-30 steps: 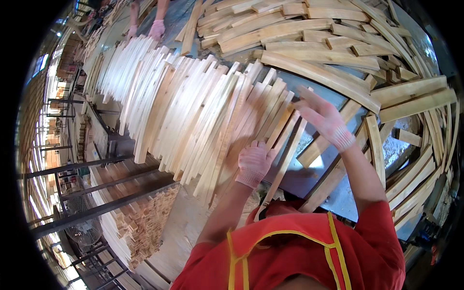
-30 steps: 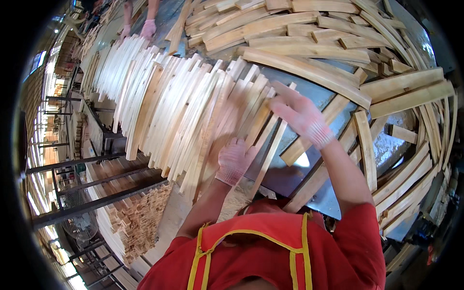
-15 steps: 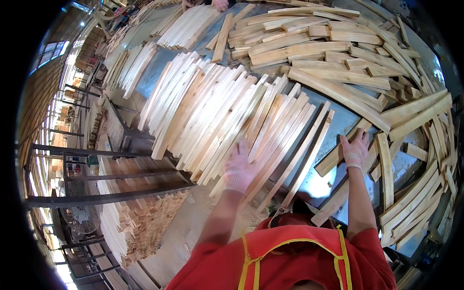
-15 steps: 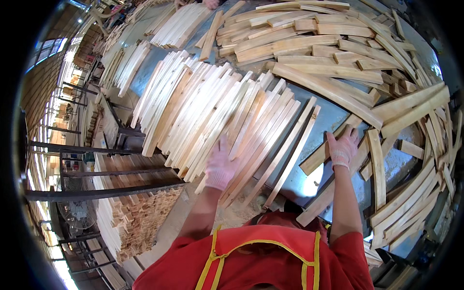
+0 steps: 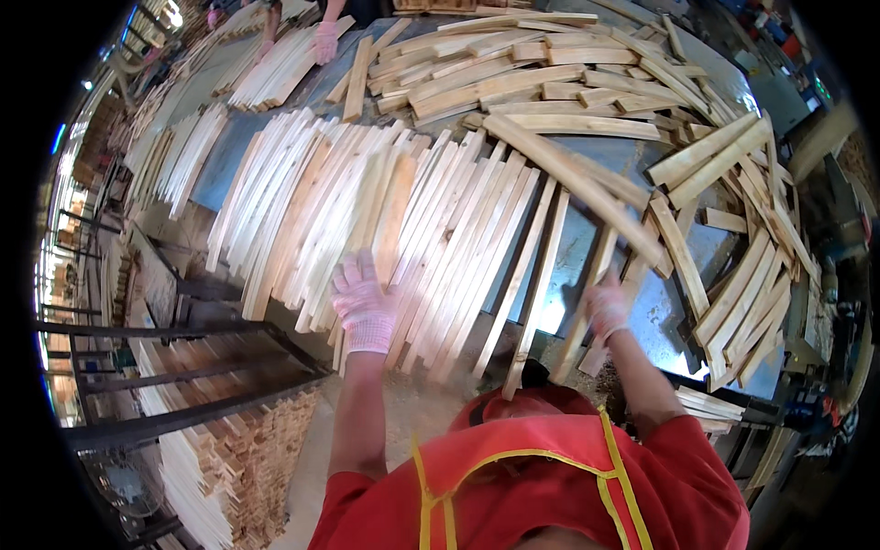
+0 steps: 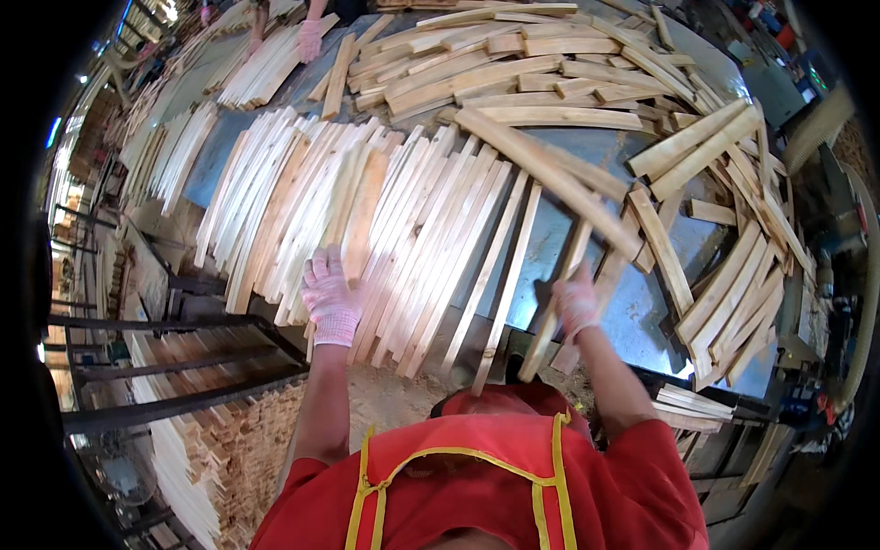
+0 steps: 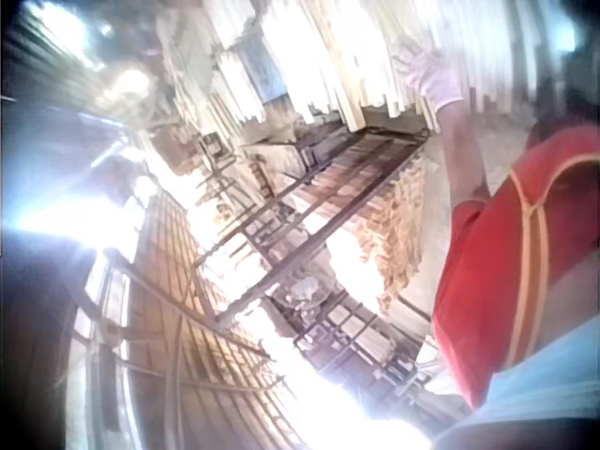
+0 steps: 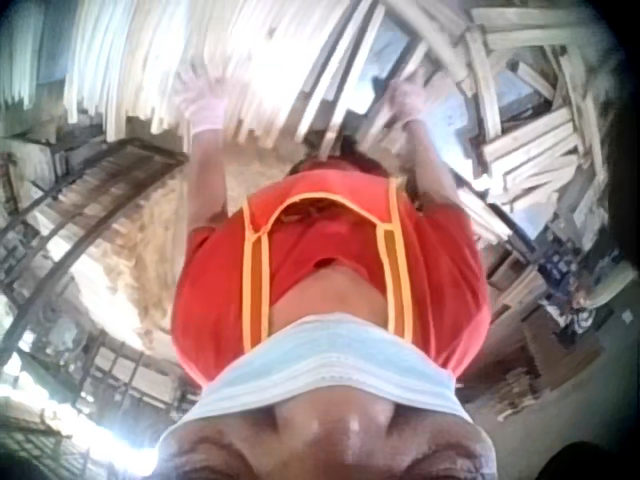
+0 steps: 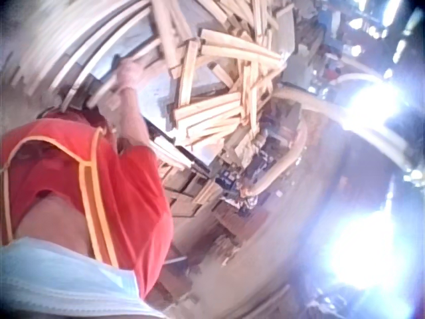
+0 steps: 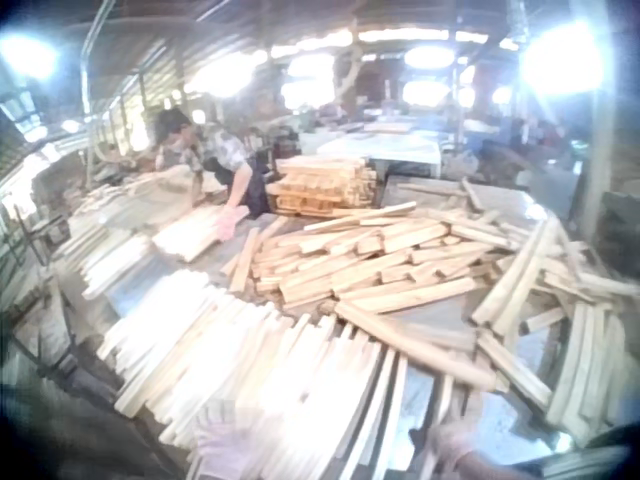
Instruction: The person sorts wooden planks on a metal table in a workshop. They pick up planks from a disorganized pile, align them, and place them into a neat stack.
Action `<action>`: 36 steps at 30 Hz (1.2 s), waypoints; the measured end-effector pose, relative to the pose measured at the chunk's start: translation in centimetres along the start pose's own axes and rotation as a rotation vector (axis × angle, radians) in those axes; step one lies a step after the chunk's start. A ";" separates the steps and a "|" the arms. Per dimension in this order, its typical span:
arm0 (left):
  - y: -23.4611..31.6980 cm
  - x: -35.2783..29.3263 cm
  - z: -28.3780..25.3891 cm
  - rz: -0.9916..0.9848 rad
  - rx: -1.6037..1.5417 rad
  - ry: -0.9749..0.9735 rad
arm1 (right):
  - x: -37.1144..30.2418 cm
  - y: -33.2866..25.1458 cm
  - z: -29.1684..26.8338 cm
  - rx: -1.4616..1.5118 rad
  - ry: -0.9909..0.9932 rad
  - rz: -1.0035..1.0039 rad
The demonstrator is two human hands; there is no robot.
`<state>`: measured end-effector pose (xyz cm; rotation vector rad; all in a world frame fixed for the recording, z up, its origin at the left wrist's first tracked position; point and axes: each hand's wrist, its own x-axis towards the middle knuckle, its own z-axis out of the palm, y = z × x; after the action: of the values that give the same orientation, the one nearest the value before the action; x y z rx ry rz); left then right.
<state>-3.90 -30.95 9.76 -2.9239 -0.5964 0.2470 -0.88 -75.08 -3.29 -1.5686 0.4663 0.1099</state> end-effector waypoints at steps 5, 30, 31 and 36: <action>7.7 -4.6 1.7 0.488 -0.173 0.159 | -5.8 3.5 6.1 -0.630 -0.136 -0.121; 15.5 -8.0 5.6 0.685 -0.465 0.332 | 17.1 -13.2 1.1 -1.217 -0.295 -0.520; 15.5 -8.3 5.9 0.675 -0.466 0.325 | 17.3 -13.7 1.2 -1.258 -0.331 -0.464; 14.7 -8.3 6.6 0.690 -0.385 0.325 | 19.5 -17.8 -3.6 -1.344 -0.267 -0.499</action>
<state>-7.14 -46.92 1.85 -3.3157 0.4784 -0.3088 22.48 -83.23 6.73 -2.8759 -0.3446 0.2758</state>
